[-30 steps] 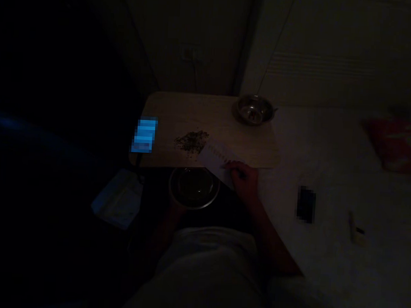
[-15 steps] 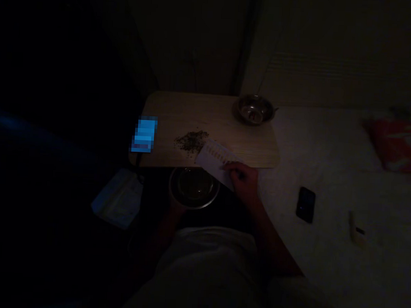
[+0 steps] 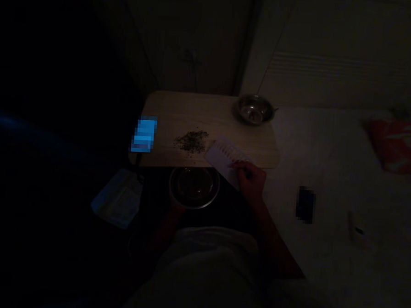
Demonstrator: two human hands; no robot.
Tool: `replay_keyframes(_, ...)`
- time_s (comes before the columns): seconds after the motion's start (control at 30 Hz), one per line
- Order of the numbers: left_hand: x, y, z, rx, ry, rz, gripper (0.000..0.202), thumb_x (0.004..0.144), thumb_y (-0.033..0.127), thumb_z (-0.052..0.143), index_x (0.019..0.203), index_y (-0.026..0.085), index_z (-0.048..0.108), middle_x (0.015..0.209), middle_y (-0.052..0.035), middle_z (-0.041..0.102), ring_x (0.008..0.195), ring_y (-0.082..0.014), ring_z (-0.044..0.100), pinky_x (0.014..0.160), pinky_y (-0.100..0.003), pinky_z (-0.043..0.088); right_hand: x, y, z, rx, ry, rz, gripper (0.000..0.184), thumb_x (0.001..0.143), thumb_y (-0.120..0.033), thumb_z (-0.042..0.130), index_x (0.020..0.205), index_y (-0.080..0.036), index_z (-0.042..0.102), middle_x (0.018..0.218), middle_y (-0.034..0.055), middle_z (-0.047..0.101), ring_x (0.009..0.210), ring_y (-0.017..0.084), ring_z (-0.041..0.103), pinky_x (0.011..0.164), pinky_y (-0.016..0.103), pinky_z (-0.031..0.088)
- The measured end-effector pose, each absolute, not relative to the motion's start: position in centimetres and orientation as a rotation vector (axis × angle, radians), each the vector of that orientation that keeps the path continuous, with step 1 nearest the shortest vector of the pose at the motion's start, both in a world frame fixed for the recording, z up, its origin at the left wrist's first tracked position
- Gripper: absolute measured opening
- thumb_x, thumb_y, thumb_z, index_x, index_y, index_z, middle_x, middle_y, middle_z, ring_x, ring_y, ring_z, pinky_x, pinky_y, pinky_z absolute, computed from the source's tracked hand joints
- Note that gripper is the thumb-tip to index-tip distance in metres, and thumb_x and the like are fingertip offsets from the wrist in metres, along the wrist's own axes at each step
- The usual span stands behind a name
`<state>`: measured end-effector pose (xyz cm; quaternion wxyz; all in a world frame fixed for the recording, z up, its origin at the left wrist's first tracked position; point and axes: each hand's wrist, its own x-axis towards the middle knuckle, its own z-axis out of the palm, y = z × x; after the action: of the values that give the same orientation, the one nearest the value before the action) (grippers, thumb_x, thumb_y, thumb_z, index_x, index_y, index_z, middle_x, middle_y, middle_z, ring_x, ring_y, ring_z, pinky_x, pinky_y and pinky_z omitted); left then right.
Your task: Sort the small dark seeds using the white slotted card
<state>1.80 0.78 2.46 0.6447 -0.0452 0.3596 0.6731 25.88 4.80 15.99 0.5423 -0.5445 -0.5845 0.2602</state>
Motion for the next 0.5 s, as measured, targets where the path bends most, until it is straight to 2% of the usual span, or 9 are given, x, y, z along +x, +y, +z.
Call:
replay_keyframes(0.13,2.1,1.0,3.2,-0.135,0.798,1.465,0.054,0.096,0.050,0.057,0.144,0.025,0.060,0.153,-0.0075,0.058,0.154,-0.0288,0.038,0.127,-0.051,0.032,25.3,4.8,15.9,-1.218,-1.464,0.672,0.021,0.083,-0.016,0.063,0.084,-0.027,0.081,0.090,0.0004,0.082,0.090,0.020,0.077,0.086,0.034,0.058)
replay_keyframes(0.3,2.3,1.0,4.4,-0.136,0.775,1.430,0.053,0.097,0.049,0.058,0.144,0.026,0.060,0.148,-0.0073,0.062,0.152,-0.0287,0.041,0.127,-0.050,0.033,24.6,5.0,16.2,-1.211,-1.537,0.697,0.023,0.083,-0.015,0.062,0.085,-0.026,0.082,0.091,0.0006,0.082,0.089,0.020,0.077,0.085,0.034,0.059)
replay_keyframes(0.43,2.4,1.1,5.1,-0.145,0.716,1.336,0.060,0.096,0.059,0.055,0.139,0.019,0.064,0.146,-0.0128,0.064,0.149,-0.0349,0.044,0.125,-0.055,0.035,24.6,5.0,16.4,-1.214,-1.563,0.695,0.023,0.083,-0.014,0.062,0.085,-0.026,0.082,0.090,0.0003,0.082,0.088,0.020,0.077,0.085,0.034,0.058)
replay_keyframes(0.5,2.4,1.1,5.0,-0.139,0.705,1.333,0.059,0.096,0.059,0.054,0.137,0.018,0.065,0.146,-0.0131,0.063,0.149,-0.0345,0.045,0.125,-0.054,0.035,24.7,5.0,16.4,-1.208,-1.571,0.700,0.023,0.084,-0.015,0.062,0.086,-0.026,0.082,0.090,0.0004,0.082,0.087,0.020,0.077,0.083,0.033,0.059)
